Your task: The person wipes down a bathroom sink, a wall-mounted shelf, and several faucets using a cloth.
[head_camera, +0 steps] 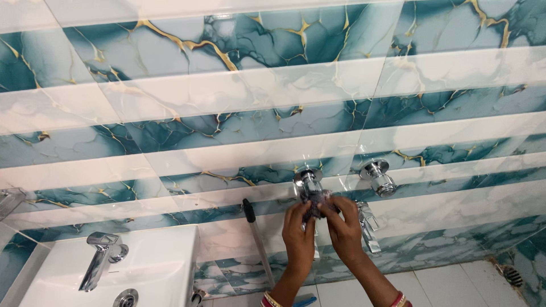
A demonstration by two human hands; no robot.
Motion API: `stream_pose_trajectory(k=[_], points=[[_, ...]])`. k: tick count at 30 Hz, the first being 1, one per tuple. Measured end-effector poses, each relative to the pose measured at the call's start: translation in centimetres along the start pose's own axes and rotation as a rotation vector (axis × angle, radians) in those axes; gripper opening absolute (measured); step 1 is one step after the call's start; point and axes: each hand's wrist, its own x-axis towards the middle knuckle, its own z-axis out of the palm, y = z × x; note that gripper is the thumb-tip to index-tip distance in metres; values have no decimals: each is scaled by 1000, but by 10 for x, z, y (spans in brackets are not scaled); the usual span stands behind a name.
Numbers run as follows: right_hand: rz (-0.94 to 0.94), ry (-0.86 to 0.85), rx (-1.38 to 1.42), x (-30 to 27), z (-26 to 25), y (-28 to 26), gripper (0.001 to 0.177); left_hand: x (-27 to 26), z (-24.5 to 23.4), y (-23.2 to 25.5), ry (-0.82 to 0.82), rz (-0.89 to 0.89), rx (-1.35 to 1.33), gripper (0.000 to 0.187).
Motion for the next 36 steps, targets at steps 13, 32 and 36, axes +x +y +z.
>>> stream_pose_trajectory(k=[13, 32, 36], points=[[601, 91, 492, -44, 54, 1, 33, 7, -14, -15, -160, 380, 356, 39], [514, -17, -8, 33, -63, 124, 32, 69, 147, 36, -409, 191, 26, 54], [968, -411, -17, 52, -65, 164, 28, 89, 157, 26, -580, -191, 99, 45]])
